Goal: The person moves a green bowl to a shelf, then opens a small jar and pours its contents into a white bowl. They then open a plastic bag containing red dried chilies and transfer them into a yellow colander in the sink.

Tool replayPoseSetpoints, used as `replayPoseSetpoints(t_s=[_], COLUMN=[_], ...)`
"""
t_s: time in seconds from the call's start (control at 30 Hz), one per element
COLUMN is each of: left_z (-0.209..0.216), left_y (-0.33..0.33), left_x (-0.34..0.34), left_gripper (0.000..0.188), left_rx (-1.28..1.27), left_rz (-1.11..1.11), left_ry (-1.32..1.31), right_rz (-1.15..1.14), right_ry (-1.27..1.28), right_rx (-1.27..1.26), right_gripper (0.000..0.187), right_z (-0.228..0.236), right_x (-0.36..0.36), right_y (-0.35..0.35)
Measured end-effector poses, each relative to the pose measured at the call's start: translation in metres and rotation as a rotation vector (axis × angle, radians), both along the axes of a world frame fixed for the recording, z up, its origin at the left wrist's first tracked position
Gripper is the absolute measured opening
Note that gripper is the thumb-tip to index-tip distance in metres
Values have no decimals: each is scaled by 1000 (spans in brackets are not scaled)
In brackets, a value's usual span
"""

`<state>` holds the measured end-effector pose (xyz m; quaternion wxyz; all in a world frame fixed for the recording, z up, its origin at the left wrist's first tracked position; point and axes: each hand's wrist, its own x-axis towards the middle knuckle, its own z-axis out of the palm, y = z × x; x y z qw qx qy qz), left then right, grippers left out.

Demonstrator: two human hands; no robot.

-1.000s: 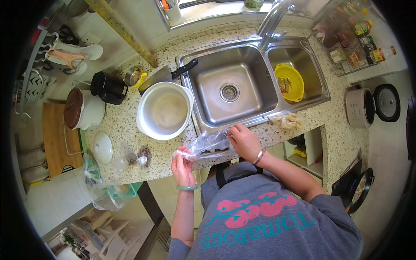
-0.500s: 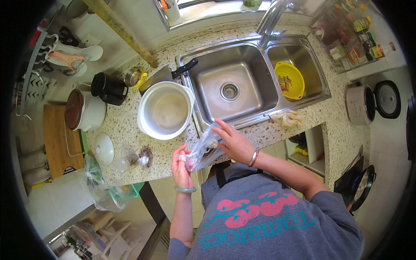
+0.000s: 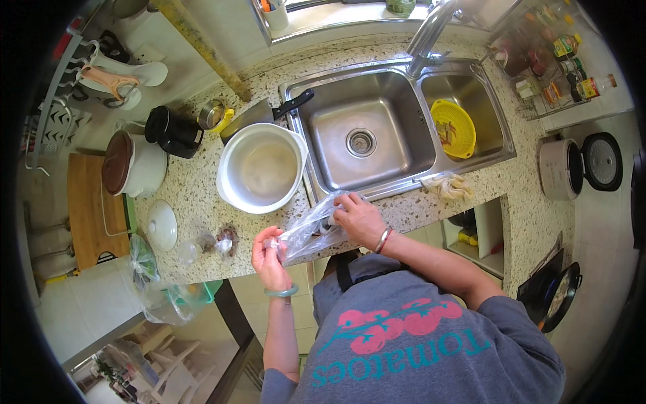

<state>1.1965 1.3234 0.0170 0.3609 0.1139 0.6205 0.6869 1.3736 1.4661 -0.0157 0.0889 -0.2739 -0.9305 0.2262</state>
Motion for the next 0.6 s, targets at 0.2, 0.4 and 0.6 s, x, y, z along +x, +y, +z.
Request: replayPoseSetpoints(t_s=[0.2,0.4,0.6], left_z=[-7,13,51], left_y=[-16,-5,5], left_x=[-29,-45,-36], left_gripper=[23,32,36], left_rx=[-59,-119,-455], left_rz=[11,-200,-401], left_ry=[267,747,1149], right_rz=[-207,-484,-529], right_ry=[654,756,749], right_rx=[-1060,-1616,-1599], right_gripper=[12,13,15], right_z=[34,54,55], right_x=[12,25,39], right_y=[7,20,25])
